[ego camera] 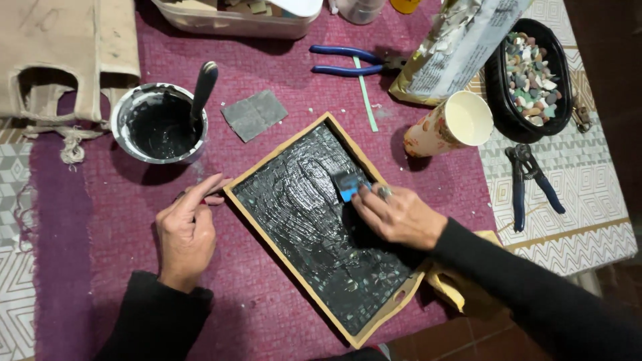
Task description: The recorder is applying black grout to a mosaic artwork inside a wooden tray using a spatula and a sponge.
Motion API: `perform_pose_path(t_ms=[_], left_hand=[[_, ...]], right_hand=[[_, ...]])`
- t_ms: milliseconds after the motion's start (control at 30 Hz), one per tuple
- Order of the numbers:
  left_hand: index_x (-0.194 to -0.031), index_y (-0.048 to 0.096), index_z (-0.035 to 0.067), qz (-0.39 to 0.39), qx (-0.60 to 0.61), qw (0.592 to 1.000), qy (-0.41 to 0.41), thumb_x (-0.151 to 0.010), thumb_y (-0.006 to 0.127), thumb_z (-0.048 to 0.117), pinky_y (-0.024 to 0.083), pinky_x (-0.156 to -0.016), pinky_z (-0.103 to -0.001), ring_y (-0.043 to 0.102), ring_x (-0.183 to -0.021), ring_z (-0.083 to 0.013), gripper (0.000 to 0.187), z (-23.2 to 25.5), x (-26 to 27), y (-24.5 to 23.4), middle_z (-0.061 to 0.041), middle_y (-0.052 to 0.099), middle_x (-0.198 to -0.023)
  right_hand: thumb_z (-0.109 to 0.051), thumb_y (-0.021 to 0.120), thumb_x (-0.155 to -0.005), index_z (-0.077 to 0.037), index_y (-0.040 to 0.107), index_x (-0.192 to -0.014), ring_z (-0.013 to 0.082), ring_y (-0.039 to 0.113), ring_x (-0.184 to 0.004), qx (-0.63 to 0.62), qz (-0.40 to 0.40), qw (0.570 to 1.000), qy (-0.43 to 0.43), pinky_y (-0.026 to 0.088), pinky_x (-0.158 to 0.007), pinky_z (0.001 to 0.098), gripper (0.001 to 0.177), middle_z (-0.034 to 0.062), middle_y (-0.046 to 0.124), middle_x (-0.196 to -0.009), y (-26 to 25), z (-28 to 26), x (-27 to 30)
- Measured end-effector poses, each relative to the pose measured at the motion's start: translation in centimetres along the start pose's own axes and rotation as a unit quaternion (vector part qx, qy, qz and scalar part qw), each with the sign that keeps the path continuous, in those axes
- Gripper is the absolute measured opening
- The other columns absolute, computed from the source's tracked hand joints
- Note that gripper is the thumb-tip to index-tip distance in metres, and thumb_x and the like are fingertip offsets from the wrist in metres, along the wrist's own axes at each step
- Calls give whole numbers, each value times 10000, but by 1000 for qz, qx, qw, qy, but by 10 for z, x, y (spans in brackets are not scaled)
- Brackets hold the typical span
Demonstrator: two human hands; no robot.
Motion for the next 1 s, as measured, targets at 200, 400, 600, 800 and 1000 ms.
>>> perform_pose_path(t_ms=[200,400,600,800,1000], left_hand=[[-1268,714,5,-3,4,1000,6,-874,419,-170,571,-800,-416,747,-848,-316,523,-3,1,1,-177,767,-1102],[-1262,720,2,3,4,1000,4,-868,419,-186,577,-799,-412,748,-849,-320,530,-3,0,1,-179,768,-1092],[-1264,715,7,-4,-3,1000,9,-861,413,-168,581,-790,-418,747,-835,-301,533,0,0,1,-180,766,-1093],[-1270,711,16,-4,-5,1000,9,-873,415,-165,578,-789,-406,748,-832,-287,527,-2,1,1,-172,769,-1090],[-1272,632,-107,10,-87,996,-4,-795,521,-195,565,-861,-344,710,-974,-274,497,16,4,-1,-189,730,-1187]], right_hand=[[7,562,-975,24,713,-923,265,632,-603,-14,-23,999,26,523,-542,301,160,212,673,-850,-33,-38,21],[-5,566,-975,8,726,-944,241,640,-615,6,3,1000,23,528,-556,297,163,203,691,-873,-34,-36,30],[-23,528,-1002,11,712,-951,245,629,-637,32,31,999,7,533,-590,289,194,182,676,-886,-14,18,-29],[20,557,-962,25,695,-917,251,614,-581,22,-10,1000,-2,533,-557,321,145,202,659,-832,1,-14,9],[-82,613,-899,73,635,-1193,232,664,-845,-62,-146,987,36,575,-726,313,333,182,665,-1094,-53,-48,17]])
Point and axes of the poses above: each hand's wrist, its own x-axis away from the middle knuckle, its own y-axis out of the palm, z = x × y, the point moved 6 cm from there along -x, towards the middle knuckle
